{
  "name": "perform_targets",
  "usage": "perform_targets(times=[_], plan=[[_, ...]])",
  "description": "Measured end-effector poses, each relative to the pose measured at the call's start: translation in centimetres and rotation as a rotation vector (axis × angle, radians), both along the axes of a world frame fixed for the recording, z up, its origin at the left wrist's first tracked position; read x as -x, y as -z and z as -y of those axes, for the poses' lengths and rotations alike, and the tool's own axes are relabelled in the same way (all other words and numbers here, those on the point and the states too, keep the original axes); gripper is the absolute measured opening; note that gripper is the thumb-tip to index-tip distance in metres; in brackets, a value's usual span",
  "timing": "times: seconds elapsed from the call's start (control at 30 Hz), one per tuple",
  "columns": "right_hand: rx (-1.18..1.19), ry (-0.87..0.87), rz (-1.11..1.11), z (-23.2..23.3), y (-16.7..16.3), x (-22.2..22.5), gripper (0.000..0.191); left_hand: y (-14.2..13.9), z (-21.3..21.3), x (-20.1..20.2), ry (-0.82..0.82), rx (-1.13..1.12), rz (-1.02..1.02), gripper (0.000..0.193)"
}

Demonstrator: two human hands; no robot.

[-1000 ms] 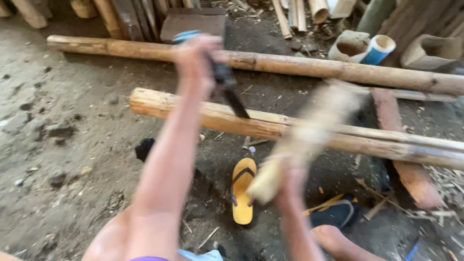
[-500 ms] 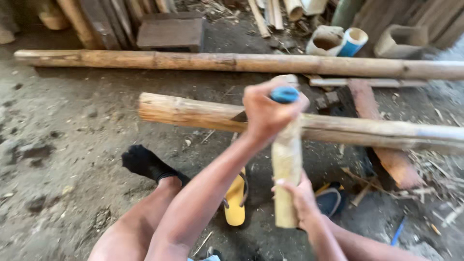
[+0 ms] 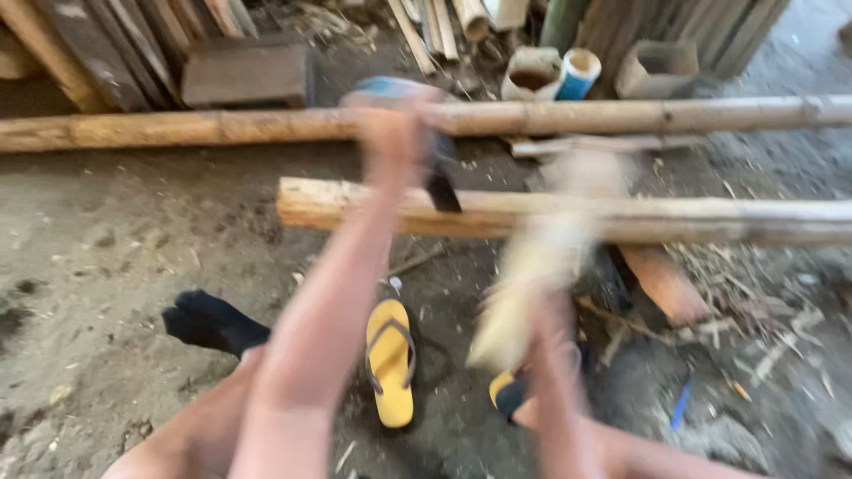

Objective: The person splits a long bamboo pole into flat strips using a machete and a wooden mallet. They then further split the strips into thinner slats by hand and refine the edges with the machete.

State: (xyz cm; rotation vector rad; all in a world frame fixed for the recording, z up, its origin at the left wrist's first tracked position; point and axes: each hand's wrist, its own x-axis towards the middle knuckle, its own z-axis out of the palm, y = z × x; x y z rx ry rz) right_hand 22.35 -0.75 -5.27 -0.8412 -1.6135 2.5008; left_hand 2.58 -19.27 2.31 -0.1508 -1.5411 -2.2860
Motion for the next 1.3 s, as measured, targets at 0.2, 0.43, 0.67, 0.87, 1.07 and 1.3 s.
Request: perform_targets(times=[0.2,0.43,0.67,0.87,1.07,1.3], plan=[[0.306,-0.575,0.133,2.9,12.3,-2.6,0.060,-2.3,2.5,0.4,-0.084,0.445,-0.390,0.013],[0.035,0.179,-0.095,-9.2,1.6,-0.4,0.070,2.9,26.1,2.8,0.001,-0.596,0.207,0.018],[0.175,-0.439,0.051,13.7,4.6,1.0,0.061,-4.0,9.9,-0.8,-0.088,0.303,-0.111,0.017],[0.179,-0.382,-0.058,3.8,11.4,-1.5,0.067,-0.5,22.9,0.2,0.008,-0.066,-0.059,0.010],[0.326,0.379,-0.188,0.1,-0.9,1.5,0.055,3.1,29.9,0.8,-0.062,-0.474,0.075,0.022],[0.183,-0.687,0.103,23.3,4.9,-2.3,0.061,-6.2,12.1,-3.8,-0.239,1.017,-0.489,0.017]])
